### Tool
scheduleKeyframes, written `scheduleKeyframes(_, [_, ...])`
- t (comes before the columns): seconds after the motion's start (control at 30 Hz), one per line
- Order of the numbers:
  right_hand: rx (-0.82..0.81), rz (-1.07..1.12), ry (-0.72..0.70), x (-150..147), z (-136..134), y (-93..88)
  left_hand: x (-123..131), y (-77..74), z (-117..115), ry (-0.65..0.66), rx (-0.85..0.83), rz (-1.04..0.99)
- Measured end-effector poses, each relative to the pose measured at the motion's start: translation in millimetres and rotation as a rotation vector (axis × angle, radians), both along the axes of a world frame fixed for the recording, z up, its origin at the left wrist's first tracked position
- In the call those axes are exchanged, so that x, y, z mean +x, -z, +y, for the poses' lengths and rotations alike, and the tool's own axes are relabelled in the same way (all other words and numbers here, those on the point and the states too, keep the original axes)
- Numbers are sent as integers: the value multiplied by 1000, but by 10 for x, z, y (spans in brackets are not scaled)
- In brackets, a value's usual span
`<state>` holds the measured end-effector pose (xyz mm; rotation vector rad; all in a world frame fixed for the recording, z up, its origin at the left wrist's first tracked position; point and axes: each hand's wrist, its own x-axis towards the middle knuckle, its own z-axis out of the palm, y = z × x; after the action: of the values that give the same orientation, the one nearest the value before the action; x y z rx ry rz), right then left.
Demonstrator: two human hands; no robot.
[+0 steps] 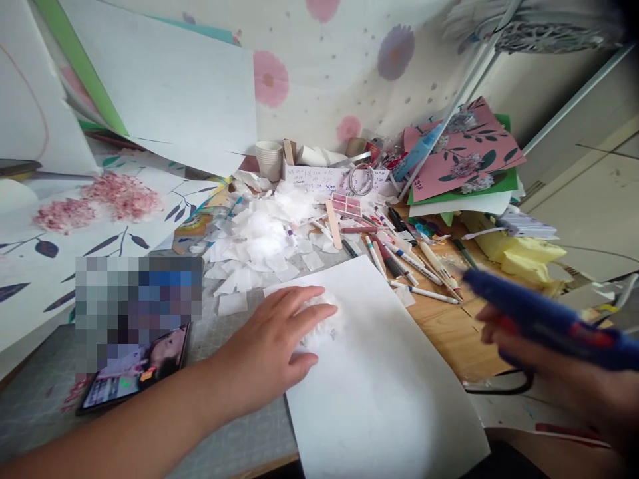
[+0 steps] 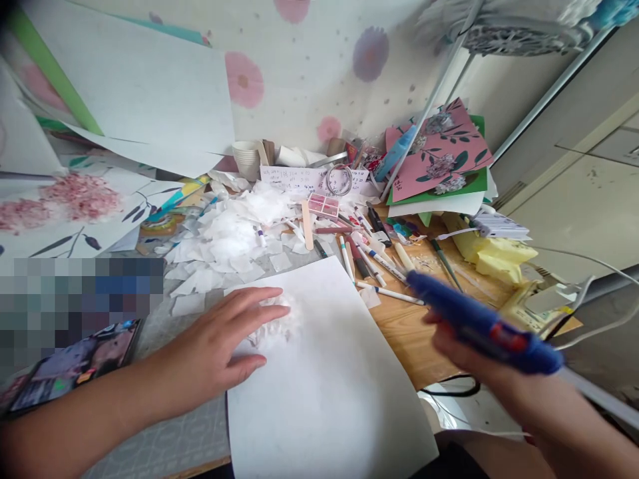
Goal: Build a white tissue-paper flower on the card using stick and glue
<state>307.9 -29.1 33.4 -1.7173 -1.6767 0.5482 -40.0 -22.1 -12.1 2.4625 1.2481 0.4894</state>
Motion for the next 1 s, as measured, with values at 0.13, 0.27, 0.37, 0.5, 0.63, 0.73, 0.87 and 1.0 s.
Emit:
scheduleKeyframes(0.13, [-262,-56,-538,-524,-225,-60,18,16,32,-46,8,-44])
scheduleKeyframes(0.27, [-351,-215,-728,-817,-228,-38,26,4,43,-55,-1,-60])
scheduleKeyframes(0.37, [-345,-237,-739,-894,-207,15,18,1,33,-58,1,-64])
scheduleKeyframes(0.5, [-349,-266,-731,-914,-206,66,8,-2,28,-62,-8,-39])
scheduleKeyframes(0.63, [-343,-341,-716,-929,-194,126,11,-6,37,-65,-12,-25])
scheduleKeyframes(0.73, [-328,-385,-721,-946,-167,162,16,-1,42,-61,-7,-29])
scheduleKeyframes(0.87, [-347,-434,-729,-966,-138,154,18,6,38,-57,8,-35])
scheduleKeyframes(1.0, [-361,-412,-734,-985,-141,119,14,-10,26,-55,3,-36])
